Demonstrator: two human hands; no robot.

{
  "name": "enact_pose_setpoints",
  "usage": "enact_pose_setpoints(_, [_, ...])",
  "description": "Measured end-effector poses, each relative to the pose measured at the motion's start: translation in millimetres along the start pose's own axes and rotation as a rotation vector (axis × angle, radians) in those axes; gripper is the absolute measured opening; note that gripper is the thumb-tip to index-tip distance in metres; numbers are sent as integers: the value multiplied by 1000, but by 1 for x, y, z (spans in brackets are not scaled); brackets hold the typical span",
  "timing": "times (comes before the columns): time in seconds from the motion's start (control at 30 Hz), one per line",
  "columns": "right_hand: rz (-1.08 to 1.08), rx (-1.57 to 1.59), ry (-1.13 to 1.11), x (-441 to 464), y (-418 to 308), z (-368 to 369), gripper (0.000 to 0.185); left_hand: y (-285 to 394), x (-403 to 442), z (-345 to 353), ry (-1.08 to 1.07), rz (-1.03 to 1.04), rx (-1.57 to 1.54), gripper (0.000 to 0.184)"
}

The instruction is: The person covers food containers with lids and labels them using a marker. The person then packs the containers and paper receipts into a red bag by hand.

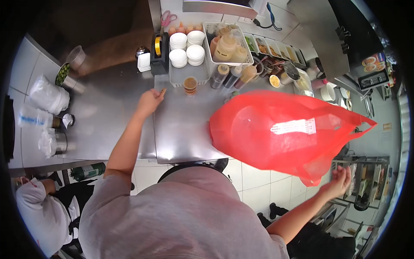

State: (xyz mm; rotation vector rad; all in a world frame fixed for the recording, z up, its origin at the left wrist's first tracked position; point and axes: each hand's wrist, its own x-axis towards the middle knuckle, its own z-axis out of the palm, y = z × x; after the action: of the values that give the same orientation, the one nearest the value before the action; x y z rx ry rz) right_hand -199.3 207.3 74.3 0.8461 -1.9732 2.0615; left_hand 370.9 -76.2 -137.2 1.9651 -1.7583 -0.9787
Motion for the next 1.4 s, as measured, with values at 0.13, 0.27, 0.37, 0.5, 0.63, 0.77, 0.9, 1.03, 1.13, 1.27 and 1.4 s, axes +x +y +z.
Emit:
enact_pose_setpoints(0.13, [160, 31, 17, -9, 94, -6, 25, 22, -21, 51, 320, 216, -109, 46])
enact_pose_setpoints(0.27, [451, 150, -162, -88, 138, 19, 17, 46, -83, 46, 138, 224, -247, 51])
enact_pose_setpoints(0.37, [991, -94, -440, -145, 244, 0, 15, 5, -93, 53, 273, 252, -117, 52])
enact_pose_setpoints(0.5, [1203, -380, -1041, -238, 269, -2, 26, -82, -100, 49, 549, -52, 113, 60])
enact_pose_setpoints(0.63, [310, -578, -1850, -263, 260, 9, 29, -130, -125, 41, 571, -366, 264, 74])
enact_pose_setpoints(0.77, [857, -448, -1475, -264, 279, 32, 31, -160, -94, 21, 625, -363, 427, 75])
enact_pose_setpoints(0.9, [1030, -566, -1223, -274, 242, 41, 35, -178, -25, -18, 712, -410, 429, 68])
enact_pose_setpoints(1.03, [1139, -679, -1072, -323, 229, 10, 28, -199, 19, -60, 909, -347, 187, 38])
enact_pose_setpoints(1.13, [1108, -771, -1156, -371, 188, 11, 25, -220, 34, -74, 957, -223, 97, 13])
enact_pose_setpoints(1.27, [1038, -862, -1209, -422, 132, 19, 27, -217, 67, -98, 872, -91, 94, 8])
enact_pose_setpoints(1.4, [1051, -856, -1223, -446, 111, 27, 28, -207, 123, -122, 725, 159, -22, 7])
